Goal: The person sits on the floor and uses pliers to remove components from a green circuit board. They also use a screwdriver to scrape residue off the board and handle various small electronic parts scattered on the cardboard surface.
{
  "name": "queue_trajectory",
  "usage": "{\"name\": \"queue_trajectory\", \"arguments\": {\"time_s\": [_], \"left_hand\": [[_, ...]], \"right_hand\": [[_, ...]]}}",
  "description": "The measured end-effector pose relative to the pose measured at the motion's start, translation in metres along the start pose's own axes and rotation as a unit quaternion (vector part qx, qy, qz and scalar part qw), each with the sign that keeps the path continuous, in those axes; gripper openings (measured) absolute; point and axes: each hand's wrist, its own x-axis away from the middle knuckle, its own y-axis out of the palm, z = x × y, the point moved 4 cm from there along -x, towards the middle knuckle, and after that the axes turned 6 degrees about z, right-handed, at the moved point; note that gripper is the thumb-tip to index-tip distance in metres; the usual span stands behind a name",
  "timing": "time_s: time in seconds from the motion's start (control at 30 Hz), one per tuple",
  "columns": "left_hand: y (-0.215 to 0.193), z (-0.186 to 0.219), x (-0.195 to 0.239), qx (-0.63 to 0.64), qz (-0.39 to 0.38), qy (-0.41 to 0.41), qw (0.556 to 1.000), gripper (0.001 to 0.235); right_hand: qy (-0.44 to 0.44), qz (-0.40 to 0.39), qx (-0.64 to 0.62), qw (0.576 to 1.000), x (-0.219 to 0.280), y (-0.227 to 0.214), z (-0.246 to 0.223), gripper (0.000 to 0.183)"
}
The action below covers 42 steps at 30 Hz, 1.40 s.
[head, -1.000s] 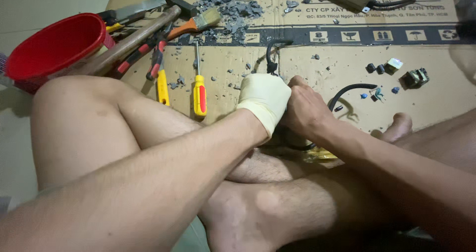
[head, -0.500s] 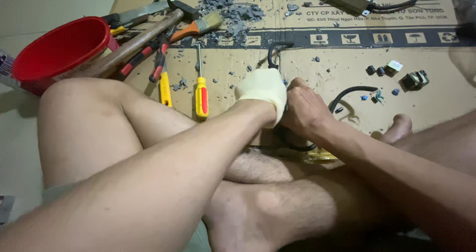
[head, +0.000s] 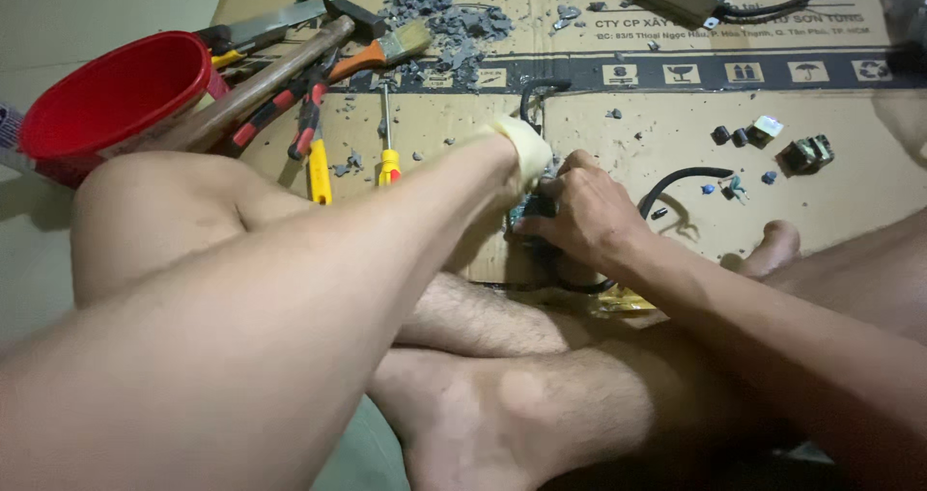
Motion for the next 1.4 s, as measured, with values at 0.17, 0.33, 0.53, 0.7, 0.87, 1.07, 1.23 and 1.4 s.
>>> {"name": "queue_trajectory", "arguments": {"time_s": [0.17,0.33,0.53,0.7,0.87,1.07,1.23,1.4], "left_hand": [[0.0,-0.004,0.001,0.039,-0.048,-0.045,0.997,0.018],[0.05,0.0,-0.016,-0.086,0.097,0.083,0.988,0.021],[0.042,-0.031,-0.056,0.085,-0.076,-0.056,0.992,0.022],[0.096,-0.075,-0.05,0.228,-0.279,-0.144,0.922,0.019],[0.027,-0.008,-0.004,-0.017,0.091,0.07,0.993,0.024],[0.043,-0.006,-0.004,-0.081,0.158,0.142,0.974,0.017],[0.008,-0.017,-0.007,0.072,0.013,-0.003,0.997,0.015],[0.013,-0.014,-0.016,0.026,0.042,0.031,0.998,0.016]], "right_hand": [[-0.008,0.023,0.0,1.0,-0.019,0.028,0.03,0.03],[-0.016,0.029,-0.021,0.999,-0.012,0.022,0.025,0.039],[-0.023,0.02,-0.005,1.0,-0.011,0.018,0.015,0.046],[-0.012,-0.008,0.012,1.0,-0.004,0.01,0.007,0.051],[0.023,0.014,-0.007,1.0,-0.02,0.03,0.027,0.046],[0.017,0.026,0.012,0.999,-0.007,0.018,0.014,0.039],[-0.005,0.021,0.024,0.999,-0.006,0.018,0.007,0.035],[-0.002,0.008,0.039,0.999,-0.007,0.017,0.009,0.05]]}}
